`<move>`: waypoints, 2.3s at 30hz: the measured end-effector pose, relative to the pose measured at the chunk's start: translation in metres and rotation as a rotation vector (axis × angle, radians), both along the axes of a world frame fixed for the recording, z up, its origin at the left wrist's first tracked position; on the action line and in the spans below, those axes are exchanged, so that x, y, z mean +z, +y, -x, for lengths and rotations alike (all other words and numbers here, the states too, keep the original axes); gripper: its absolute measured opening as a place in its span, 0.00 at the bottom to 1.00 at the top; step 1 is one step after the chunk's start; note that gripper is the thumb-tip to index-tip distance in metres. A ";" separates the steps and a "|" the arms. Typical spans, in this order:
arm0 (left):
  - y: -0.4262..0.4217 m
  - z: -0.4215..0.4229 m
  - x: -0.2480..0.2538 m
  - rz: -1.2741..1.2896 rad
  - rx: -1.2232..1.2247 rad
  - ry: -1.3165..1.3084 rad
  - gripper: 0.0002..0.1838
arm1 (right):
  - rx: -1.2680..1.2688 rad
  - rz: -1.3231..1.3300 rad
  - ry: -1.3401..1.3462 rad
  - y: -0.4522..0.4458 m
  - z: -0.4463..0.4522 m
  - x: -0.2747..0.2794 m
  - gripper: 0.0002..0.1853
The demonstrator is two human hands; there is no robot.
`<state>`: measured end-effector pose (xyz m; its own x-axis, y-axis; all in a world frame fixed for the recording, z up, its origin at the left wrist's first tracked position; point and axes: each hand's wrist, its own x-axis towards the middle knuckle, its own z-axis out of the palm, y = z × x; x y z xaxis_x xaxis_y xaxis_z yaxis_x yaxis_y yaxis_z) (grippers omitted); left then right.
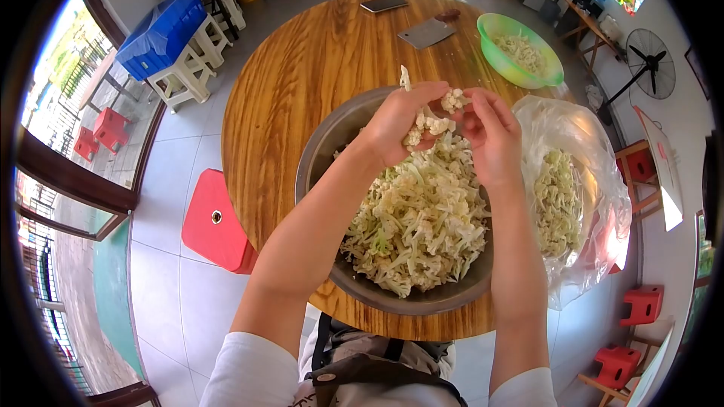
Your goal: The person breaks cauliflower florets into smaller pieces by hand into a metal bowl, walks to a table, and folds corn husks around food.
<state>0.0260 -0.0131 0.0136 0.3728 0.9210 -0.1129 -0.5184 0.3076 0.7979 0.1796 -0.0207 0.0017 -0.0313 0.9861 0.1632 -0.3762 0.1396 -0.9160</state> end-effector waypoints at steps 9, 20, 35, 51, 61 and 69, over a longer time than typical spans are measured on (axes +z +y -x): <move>0.001 0.005 -0.003 0.029 -0.007 -0.082 0.12 | 0.017 -0.022 0.020 0.000 0.003 0.000 0.09; 0.005 0.001 -0.009 0.030 0.258 0.257 0.14 | 0.120 0.047 -0.124 -0.002 -0.013 0.006 0.14; -0.009 -0.006 0.003 -0.254 -0.109 0.552 0.20 | 0.033 0.032 0.020 0.000 -0.005 0.004 0.09; 0.007 0.009 -0.006 0.237 0.036 -0.158 0.15 | -0.002 0.112 0.397 0.007 -0.012 0.002 0.08; 0.009 0.011 -0.008 0.237 0.080 -0.224 0.13 | 0.162 0.055 0.075 0.006 -0.014 -0.002 0.10; -0.002 -0.006 -0.002 0.026 0.135 0.242 0.09 | -0.016 -0.091 -0.492 -0.008 0.007 0.004 0.13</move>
